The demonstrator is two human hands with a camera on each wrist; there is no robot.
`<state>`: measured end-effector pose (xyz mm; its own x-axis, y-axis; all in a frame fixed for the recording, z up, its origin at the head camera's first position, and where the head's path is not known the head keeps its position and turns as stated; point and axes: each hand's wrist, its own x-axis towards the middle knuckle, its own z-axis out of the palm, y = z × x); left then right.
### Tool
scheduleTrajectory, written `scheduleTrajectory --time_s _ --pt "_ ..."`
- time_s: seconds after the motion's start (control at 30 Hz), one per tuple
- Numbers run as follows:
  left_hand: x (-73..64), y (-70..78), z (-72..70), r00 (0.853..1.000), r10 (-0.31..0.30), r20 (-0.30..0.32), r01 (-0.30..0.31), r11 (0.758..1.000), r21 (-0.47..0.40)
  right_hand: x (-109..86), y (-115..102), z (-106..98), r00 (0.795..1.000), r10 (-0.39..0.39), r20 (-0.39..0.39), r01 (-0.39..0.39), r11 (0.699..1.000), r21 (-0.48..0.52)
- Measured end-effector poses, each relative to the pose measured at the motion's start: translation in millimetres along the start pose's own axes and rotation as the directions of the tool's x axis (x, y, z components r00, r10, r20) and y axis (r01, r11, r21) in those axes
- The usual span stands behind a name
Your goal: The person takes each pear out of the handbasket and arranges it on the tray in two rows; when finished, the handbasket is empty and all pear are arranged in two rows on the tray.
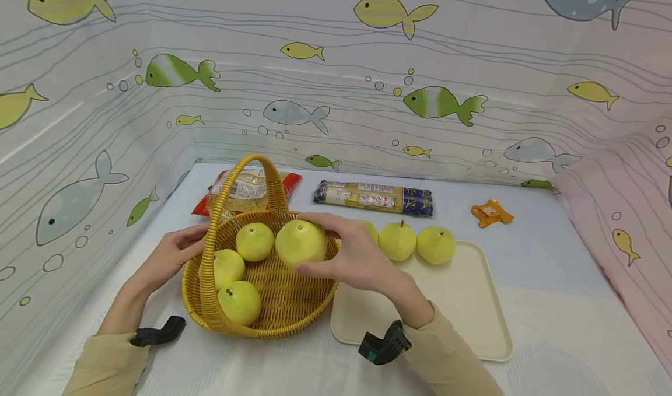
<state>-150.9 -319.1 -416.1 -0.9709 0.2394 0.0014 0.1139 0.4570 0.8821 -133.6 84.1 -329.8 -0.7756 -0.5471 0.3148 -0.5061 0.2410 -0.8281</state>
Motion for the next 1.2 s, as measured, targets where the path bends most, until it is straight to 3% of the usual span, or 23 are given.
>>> scheduleTrajectory --time_s 0.47,0.87,1.2 --pt "0.0 0.6 0.1 1.0 -0.006 -0.001 0.006 1.0 0.003 -4.3 -6 -20 0.998 -0.01 -0.069 0.01 1.0 0.012" --pt "0.6 -0.4 -0.7 1.0 0.004 0.001 -0.004 1.0 -0.001 -8.8 -8 -40 0.989 -0.009 -0.144 0.0 0.998 -0.059" --pt "0.3 -0.5 -0.2 1.0 0.006 0.001 -0.006 1.0 -0.01 -10.9 -5 -55 0.982 -0.007 -0.19 -0.005 0.998 -0.059"
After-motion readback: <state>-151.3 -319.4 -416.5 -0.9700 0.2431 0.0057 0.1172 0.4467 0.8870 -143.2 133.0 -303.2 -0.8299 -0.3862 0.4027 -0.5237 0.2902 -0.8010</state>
